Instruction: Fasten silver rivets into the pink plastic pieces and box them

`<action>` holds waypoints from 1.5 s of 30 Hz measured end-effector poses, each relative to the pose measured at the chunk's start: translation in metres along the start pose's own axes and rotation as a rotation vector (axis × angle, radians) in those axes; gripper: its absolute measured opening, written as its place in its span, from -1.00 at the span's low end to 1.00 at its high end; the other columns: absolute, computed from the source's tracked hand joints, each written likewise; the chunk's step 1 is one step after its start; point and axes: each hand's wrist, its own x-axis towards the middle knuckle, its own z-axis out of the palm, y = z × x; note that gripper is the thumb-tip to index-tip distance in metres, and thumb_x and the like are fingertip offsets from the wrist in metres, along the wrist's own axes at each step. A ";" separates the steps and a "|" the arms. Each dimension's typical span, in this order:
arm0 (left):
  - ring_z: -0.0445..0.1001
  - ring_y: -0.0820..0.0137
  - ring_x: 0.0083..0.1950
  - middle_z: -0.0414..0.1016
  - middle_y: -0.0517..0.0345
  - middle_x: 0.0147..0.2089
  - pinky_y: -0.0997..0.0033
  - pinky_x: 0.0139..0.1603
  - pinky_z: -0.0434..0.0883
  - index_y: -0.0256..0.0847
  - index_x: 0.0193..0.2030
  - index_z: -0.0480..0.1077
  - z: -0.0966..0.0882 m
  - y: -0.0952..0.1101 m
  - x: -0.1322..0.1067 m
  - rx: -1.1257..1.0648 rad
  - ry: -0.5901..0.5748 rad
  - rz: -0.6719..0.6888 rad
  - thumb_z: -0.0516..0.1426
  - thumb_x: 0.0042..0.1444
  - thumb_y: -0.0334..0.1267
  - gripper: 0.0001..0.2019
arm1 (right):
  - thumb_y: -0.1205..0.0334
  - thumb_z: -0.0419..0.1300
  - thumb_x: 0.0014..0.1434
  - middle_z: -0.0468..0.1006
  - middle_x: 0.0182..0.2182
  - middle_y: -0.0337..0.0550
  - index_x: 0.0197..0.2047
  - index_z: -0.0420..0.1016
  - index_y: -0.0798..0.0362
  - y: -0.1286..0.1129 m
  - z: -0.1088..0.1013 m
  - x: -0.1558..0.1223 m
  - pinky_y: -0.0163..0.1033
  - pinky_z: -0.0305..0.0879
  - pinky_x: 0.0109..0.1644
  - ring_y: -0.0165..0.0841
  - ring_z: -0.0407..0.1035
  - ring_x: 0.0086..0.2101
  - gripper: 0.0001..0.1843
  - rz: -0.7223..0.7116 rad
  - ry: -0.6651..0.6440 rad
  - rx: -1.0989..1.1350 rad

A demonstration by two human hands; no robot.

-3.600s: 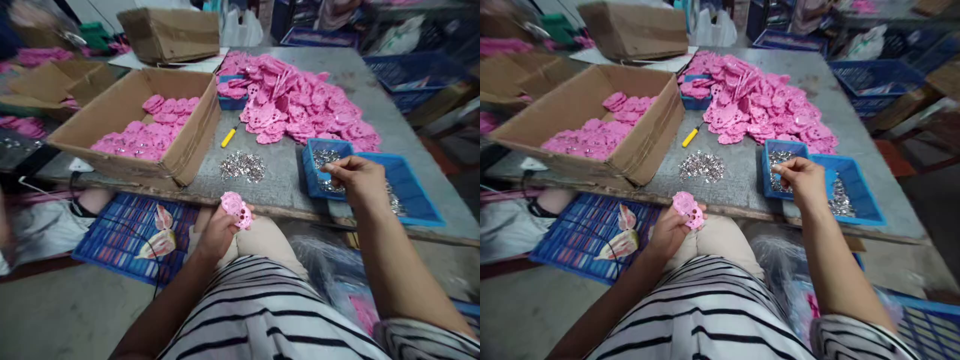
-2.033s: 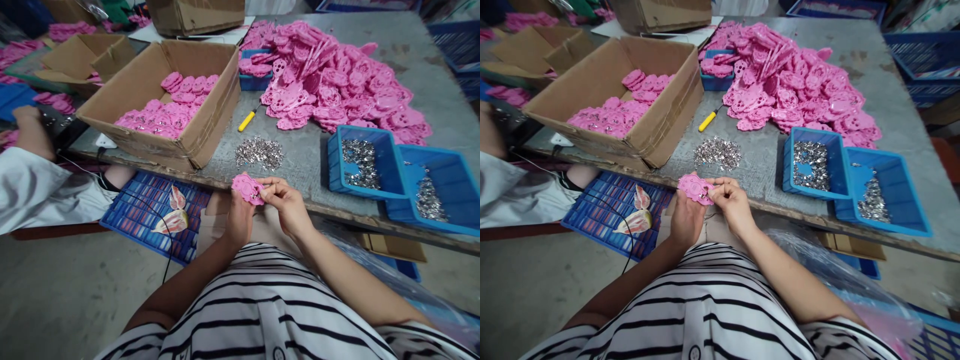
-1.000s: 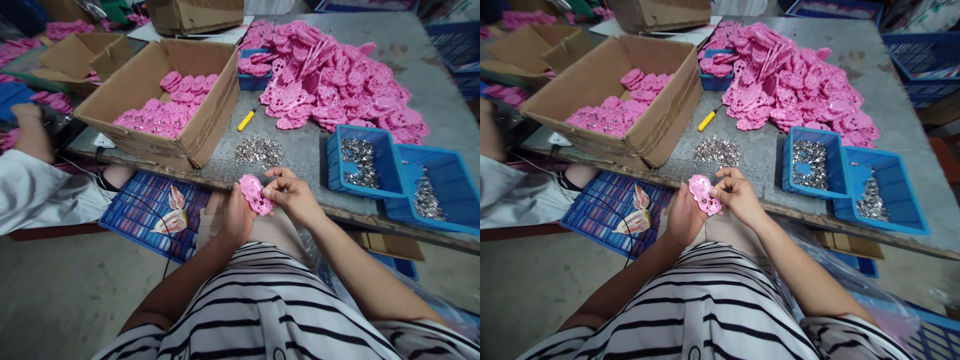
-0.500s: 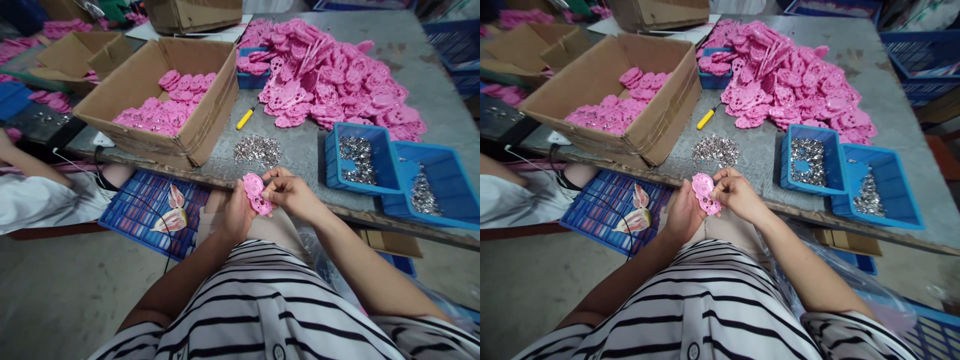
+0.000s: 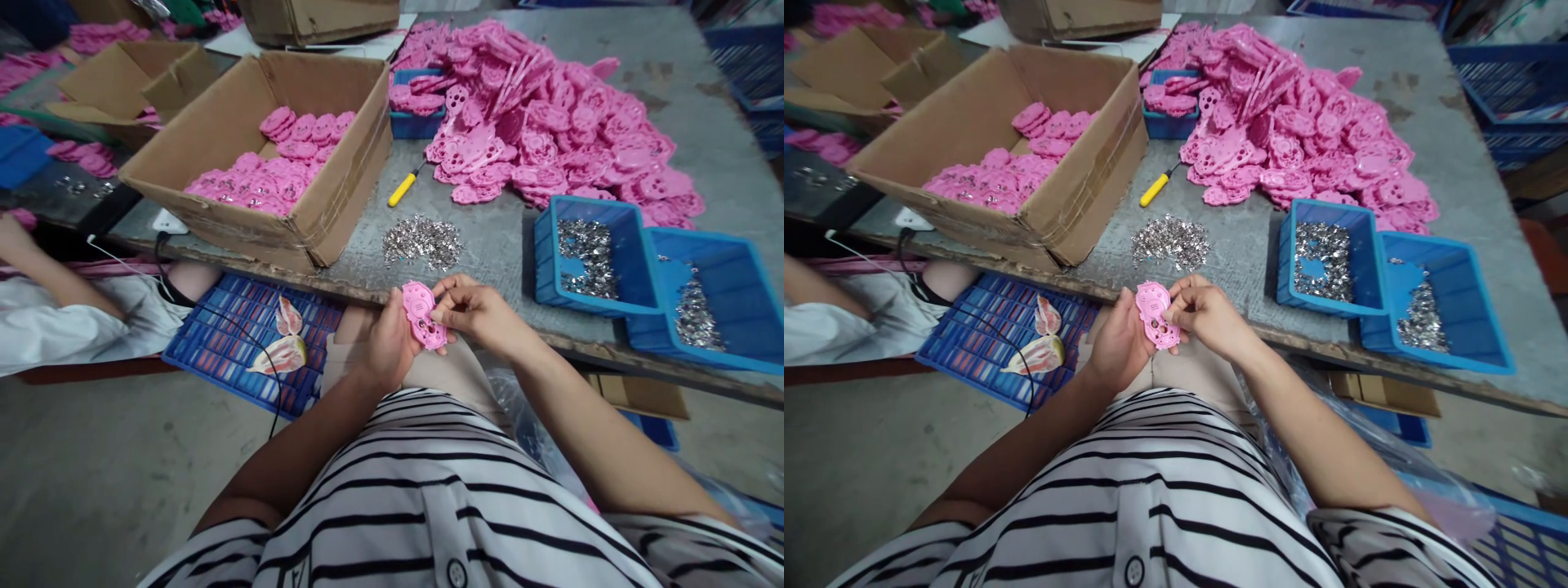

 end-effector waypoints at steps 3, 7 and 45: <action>0.54 0.17 -0.16 0.54 -0.07 -0.15 0.29 -0.36 0.51 -0.20 0.02 0.40 -0.001 -0.001 0.001 -0.005 0.002 0.009 -0.07 0.16 0.27 -0.40 | 0.03 0.39 -0.13 0.38 -0.27 -0.08 -0.66 0.50 0.10 0.000 0.002 0.000 -0.25 0.27 -0.51 -0.45 0.27 -0.50 -0.68 0.031 -0.001 0.031; 0.54 0.18 -0.17 0.54 -0.09 -0.12 0.29 -0.34 0.52 -0.21 0.06 0.38 0.000 -0.001 0.002 -0.029 -0.001 -0.001 -0.12 0.22 0.22 -0.41 | 0.07 0.38 -0.13 0.39 -0.30 -0.08 -0.66 0.50 0.10 0.001 0.002 0.000 -0.25 0.30 -0.44 -0.41 0.30 -0.44 -0.70 0.011 0.007 0.017; 0.28 0.27 0.29 0.34 0.05 0.24 0.22 0.35 0.15 0.01 0.33 0.11 -0.022 -0.038 0.008 0.158 0.038 0.506 0.00 0.20 0.18 -0.39 | 0.28 0.27 0.05 0.44 -0.18 -0.09 -0.48 0.56 0.01 0.022 0.022 -0.012 -0.05 0.29 -0.03 -0.24 0.34 -0.12 -0.90 -0.265 0.326 -0.226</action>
